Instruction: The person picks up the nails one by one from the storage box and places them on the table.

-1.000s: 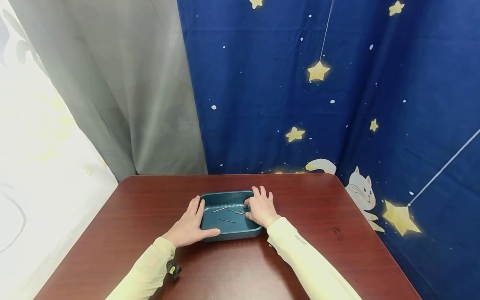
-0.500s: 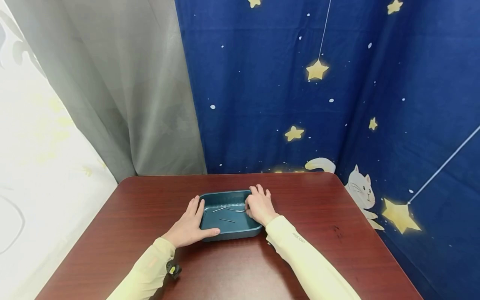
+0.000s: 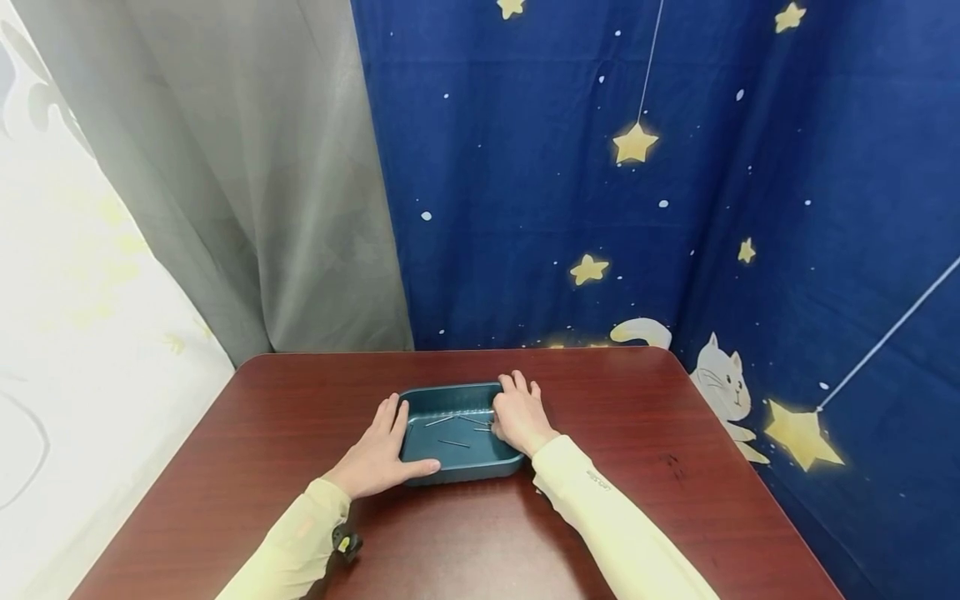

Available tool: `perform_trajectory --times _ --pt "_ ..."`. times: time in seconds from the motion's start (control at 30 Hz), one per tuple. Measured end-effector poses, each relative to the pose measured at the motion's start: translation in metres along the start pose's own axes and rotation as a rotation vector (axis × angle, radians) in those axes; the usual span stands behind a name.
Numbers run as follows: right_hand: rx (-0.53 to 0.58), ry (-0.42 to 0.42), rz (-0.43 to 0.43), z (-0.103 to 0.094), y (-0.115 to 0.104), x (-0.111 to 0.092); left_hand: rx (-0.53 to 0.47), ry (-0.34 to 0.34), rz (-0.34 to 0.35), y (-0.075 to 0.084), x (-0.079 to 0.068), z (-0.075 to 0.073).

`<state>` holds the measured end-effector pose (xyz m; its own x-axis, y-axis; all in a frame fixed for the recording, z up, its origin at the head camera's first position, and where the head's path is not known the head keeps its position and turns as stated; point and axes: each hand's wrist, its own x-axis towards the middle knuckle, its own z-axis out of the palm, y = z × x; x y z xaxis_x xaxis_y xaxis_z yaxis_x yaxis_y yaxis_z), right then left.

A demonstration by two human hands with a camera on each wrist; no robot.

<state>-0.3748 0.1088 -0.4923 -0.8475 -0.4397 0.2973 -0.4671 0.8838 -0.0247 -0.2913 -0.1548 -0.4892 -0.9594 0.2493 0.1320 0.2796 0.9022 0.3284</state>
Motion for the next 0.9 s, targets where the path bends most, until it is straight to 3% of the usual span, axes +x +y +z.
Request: perform_trajectory --times 0.33,0.7,0.9 --pt "-0.037 -0.010 0.004 -0.0017 -0.0010 0.0000 0.013 0.010 0.005 -0.0008 0.0008 0.0004" --pt "0.003 0.016 0.005 -0.0010 -0.0021 0.0003 0.014 0.018 0.002 -0.0018 0.0014 0.0021" --pt "0.003 0.053 -0.048 -0.0030 -0.0021 -0.0019 0.014 0.011 -0.001 -0.0007 0.0012 0.0017"
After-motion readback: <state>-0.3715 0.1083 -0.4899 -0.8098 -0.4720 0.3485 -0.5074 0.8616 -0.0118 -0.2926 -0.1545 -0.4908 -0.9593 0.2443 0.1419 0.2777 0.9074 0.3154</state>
